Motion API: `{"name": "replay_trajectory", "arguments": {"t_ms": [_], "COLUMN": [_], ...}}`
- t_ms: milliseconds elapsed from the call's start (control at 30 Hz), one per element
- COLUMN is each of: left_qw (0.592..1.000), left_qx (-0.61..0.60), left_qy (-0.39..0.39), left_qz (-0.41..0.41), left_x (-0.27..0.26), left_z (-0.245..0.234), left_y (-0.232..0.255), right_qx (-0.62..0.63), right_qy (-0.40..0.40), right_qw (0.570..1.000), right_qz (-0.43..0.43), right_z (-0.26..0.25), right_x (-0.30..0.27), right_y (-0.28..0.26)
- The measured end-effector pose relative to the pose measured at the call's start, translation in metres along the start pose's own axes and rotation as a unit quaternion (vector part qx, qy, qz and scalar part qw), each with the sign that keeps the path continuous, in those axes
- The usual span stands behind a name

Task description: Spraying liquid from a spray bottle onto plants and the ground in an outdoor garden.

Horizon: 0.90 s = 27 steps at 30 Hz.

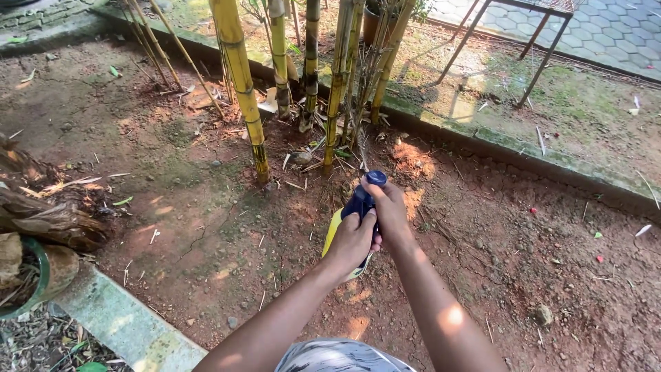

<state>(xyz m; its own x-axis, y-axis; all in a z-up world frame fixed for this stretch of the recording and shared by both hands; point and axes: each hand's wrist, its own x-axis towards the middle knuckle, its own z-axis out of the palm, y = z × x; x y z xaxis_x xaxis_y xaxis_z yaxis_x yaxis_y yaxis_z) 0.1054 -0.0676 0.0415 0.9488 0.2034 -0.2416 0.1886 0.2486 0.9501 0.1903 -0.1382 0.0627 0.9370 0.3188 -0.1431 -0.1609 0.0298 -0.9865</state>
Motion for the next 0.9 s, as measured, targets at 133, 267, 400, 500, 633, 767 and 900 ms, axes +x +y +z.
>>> {"name": "replay_trajectory", "arguments": {"t_ms": [133,267,400,500,633,767,900], "left_qw": [1.0,1.0,1.0,1.0,0.999,0.999,0.999], "left_qx": [0.009,-0.001,0.004,0.001,0.038,0.025,0.012], "left_qy": [0.01,0.008,0.017,0.031,0.033,0.024,0.028], "left_qz": [0.005,0.016,0.013,0.002,0.003,0.008,-0.012], "left_x": [0.005,0.013,0.01,0.009,0.009,0.015,0.012], "left_z": [0.002,0.003,0.006,0.009,0.011,0.013,0.015], "left_y": [-0.013,-0.021,-0.017,-0.014,-0.013,-0.019,-0.025], "right_qx": [0.0,0.01,0.032,0.068,0.061,0.09,0.08], "right_qy": [0.003,0.003,0.0,0.02,0.035,0.028,0.062], "right_qw": [1.0,1.0,0.999,0.997,0.996,0.994,0.995], "right_qz": [0.018,-0.001,-0.032,-0.037,-0.05,-0.059,-0.022], "right_z": [-0.003,-0.008,-0.01,-0.008,-0.013,-0.018,-0.013], "right_x": [-0.003,0.002,-0.002,-0.003,-0.005,0.001,-0.021], "right_y": [0.002,0.013,0.01,0.015,0.014,0.025,0.006]}}
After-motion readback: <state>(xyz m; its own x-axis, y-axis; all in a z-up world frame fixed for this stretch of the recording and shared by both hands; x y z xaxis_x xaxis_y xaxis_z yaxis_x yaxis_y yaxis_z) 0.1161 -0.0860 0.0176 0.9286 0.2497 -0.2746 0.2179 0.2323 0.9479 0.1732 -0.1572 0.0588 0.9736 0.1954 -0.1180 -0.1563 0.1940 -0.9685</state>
